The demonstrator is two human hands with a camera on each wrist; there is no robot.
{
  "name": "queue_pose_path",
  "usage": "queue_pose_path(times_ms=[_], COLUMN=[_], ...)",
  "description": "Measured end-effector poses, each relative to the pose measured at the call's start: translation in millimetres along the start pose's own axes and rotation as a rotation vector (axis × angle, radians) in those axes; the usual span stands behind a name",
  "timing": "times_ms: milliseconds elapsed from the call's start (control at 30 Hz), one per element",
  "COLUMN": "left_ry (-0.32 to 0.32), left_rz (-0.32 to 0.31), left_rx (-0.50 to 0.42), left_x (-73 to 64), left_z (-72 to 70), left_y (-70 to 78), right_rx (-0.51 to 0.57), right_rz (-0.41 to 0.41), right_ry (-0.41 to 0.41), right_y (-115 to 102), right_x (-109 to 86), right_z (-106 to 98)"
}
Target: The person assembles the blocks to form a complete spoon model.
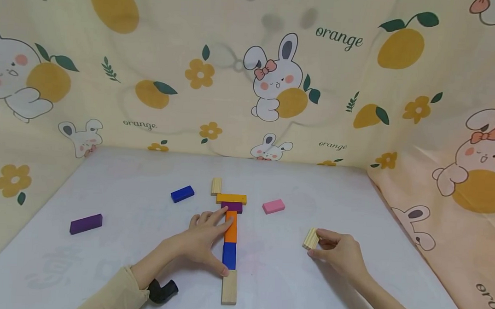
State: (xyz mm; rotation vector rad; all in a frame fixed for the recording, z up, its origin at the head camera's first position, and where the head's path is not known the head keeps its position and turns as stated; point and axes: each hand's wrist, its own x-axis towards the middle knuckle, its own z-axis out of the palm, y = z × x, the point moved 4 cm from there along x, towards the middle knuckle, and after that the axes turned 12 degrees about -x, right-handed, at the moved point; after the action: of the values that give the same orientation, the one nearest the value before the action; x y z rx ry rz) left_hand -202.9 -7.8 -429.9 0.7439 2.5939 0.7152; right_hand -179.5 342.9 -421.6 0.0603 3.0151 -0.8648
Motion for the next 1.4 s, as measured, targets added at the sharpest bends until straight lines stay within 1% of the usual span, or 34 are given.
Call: queue_pose_path(times_ms=[167, 367, 567, 700, 867, 1000, 1100, 1167, 1267, 1300, 1400], left_ry=[-0.004, -0.009, -0.007, -0.005, -0.004, -0.004, 0.0, 0.001, 0.003, 0.002, 0.0], left_rz=[-0.002, -0.008, -0.003, 0.002, -0.003, -0.006, -0.003, 0.004, 0.017, 0.018, 0.016], left_rx=[-0.002, -0.007, -0.006, -0.001, 0.004, 0.002, -0.001, -0.001, 0.001, 0.003, 0.006], left_x=[-0.3, -0.4, -0.4, -0.6, -0.6, -0.5, -1.0, -1.1, -0.2, 0.1, 0.5], left_z=[-0.5, -1.1, -1.2, -0.7, -1.1, -1.3, -1.6, -1.3, -0.8, -0.8, -1.3], left_y=[-0.5, 0.8, 2.0, 2.2, 1.6, 0.7, -0.3, -0.7, -0.5, -0.5, -0.6], right_rx=[-0.019, -0.032, -0.007, 0.029, 0.119, 0.201, 0.234, 0.227, 0.198, 0.188, 0.168], right_rz=[-0.007, 0.007, 0.026, 0.002, -0.056, -0.106, -0.172, -0.234, -0.299, -0.312, -0.299], right_ry=[-0.021, -0.065, -0.092, -0.092, -0.092, -0.102, -0.106, -0.1, -0.102, -0.104, -0.129], right_y=[-1, 2, 2, -4, -23, -46, -66, -79, -95, -100, -111], right_x=[2.3, 6.0, 10.1, 19.4, 40.6, 60.0, 77.3, 89.1, 107.4, 113.5, 130.7], right_z=[-2, -3, -6, -7, -6, 4, 12, 17, 24, 27, 36])
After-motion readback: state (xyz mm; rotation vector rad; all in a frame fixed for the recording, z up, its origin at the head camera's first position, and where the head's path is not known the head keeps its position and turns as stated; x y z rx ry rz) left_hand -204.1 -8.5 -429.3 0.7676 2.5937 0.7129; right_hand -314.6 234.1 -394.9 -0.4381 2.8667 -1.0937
